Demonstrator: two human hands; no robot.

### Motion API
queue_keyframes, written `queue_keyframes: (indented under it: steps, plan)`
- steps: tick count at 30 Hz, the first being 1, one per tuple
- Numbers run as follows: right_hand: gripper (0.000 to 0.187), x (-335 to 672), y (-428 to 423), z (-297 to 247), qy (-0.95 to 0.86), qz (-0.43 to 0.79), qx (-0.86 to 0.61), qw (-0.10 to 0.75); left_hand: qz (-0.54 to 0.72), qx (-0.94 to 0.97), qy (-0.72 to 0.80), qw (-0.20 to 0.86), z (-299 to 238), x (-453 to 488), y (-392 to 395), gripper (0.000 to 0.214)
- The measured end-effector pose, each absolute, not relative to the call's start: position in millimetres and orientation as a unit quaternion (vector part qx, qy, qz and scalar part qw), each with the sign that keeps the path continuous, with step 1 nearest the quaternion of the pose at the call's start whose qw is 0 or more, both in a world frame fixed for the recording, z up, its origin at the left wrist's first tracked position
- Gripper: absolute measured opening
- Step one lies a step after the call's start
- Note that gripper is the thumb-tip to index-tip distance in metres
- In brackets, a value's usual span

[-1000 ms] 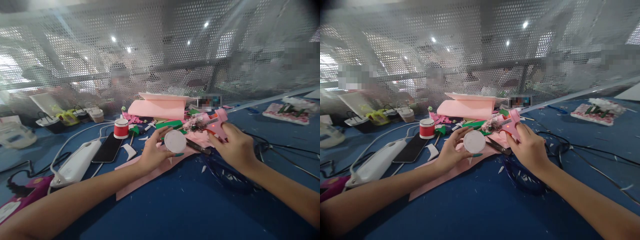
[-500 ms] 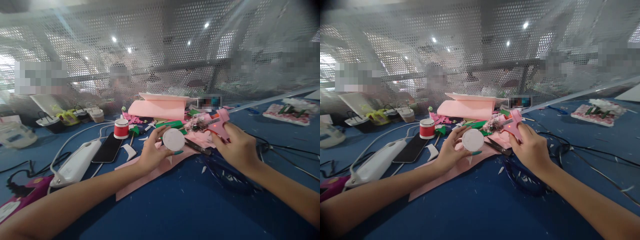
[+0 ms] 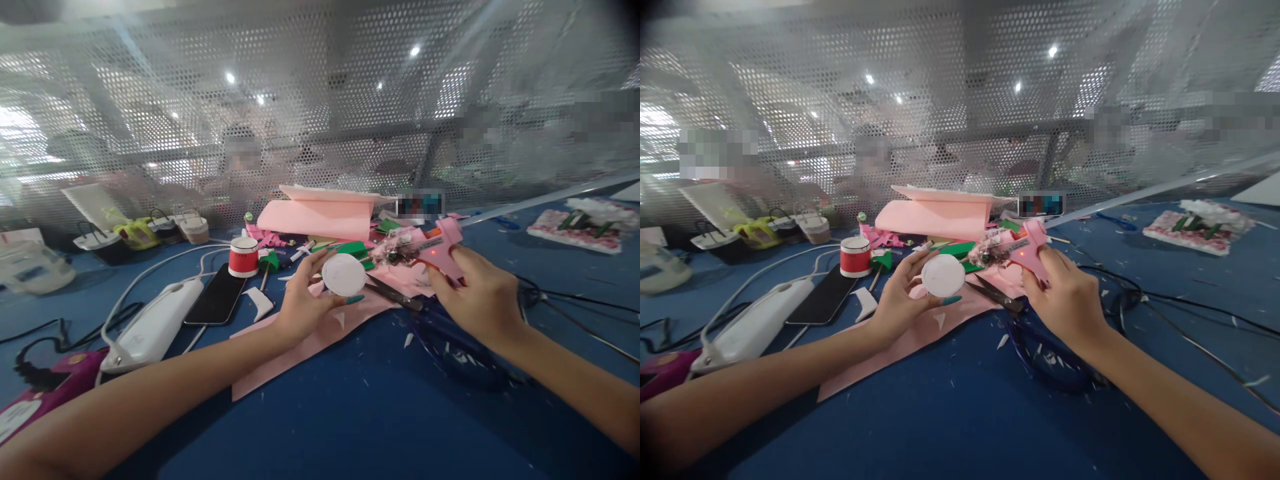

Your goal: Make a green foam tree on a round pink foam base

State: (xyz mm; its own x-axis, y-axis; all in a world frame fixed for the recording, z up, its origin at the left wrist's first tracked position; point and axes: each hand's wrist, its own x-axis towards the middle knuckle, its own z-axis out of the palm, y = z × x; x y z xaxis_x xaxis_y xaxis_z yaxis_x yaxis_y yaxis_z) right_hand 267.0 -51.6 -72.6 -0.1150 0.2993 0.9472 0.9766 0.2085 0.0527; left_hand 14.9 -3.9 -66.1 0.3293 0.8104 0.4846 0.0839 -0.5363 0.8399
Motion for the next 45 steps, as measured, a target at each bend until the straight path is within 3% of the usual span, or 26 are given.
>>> queue_keyframes:
  steps: [36,41,45]
  plan:
    - [0.009,266,-53,-65,-0.654,-0.405,-0.456,0.448,0.502,0.699,0.342,0.378,-66,13,0,0.076]
    - [0.024,268,-51,-65,-0.628,-0.37,-0.507,0.459,0.487,0.707,0.343,0.382,-67,15,-1,0.077]
    - [0.029,276,-52,-59,-0.586,-0.298,-0.626,0.419,0.432,0.745,0.329,0.387,-69,16,0,0.076]
